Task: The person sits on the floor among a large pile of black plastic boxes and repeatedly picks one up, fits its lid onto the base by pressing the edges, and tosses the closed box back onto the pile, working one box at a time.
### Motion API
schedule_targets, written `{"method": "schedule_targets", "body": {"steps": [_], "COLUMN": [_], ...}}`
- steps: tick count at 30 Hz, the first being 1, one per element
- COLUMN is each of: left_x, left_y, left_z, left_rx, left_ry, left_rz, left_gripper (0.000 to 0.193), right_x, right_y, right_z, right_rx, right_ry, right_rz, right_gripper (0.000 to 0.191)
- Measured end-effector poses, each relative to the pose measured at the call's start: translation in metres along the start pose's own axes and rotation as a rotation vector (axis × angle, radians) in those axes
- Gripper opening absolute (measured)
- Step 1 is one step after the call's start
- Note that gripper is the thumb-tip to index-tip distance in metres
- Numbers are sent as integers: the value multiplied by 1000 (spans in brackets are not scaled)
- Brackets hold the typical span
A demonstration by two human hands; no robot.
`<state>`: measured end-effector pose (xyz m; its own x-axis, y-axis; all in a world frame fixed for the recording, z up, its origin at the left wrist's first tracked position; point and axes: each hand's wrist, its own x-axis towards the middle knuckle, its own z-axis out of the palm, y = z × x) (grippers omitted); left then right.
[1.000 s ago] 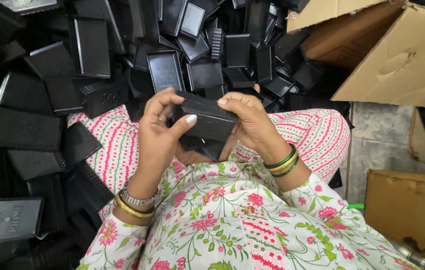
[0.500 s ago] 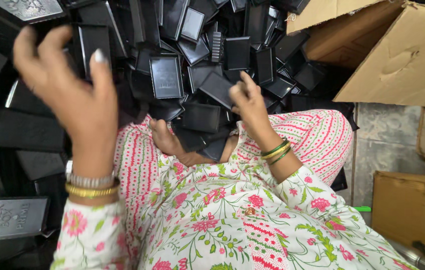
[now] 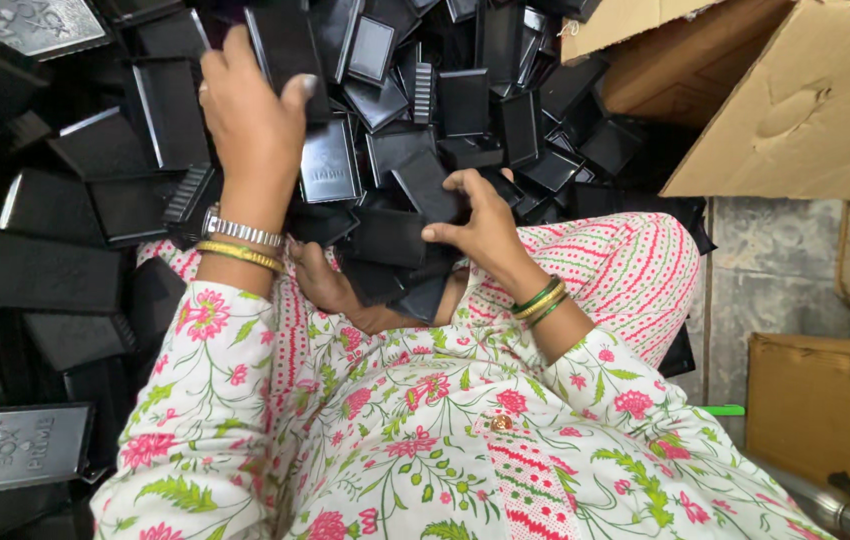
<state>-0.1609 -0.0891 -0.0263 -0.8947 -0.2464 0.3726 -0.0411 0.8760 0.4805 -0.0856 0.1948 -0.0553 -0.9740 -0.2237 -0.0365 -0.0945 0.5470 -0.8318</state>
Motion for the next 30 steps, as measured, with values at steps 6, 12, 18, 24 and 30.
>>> {"method": "schedule_targets", "body": {"steps": [6, 12, 18, 24, 30], "left_x": [-19, -11, -28, -73, -124], "left_y": [21, 38, 40, 50, 88], "left_z": [-1, 3, -14, -63, -58], "left_rx": [121, 311, 334, -993, -1538], "left_ry": [44, -42, -195, -298, -508], "left_rz": [46, 84, 54, -198, -494], "left_gripper": [104, 110, 101, 85, 78], "right_x": [1, -2, -1, -13, -39], "right_y": [0, 7, 0, -31, -54], "right_z": [-5, -10, -8, -27, -22], "right_rx": [-82, -276, -262, 815, 1024], "right_ry": [36, 112, 147, -7, -268], "right_rz": [-61, -23, -32, 130, 152], "right_gripper": [66, 65, 60, 66, 71]}}
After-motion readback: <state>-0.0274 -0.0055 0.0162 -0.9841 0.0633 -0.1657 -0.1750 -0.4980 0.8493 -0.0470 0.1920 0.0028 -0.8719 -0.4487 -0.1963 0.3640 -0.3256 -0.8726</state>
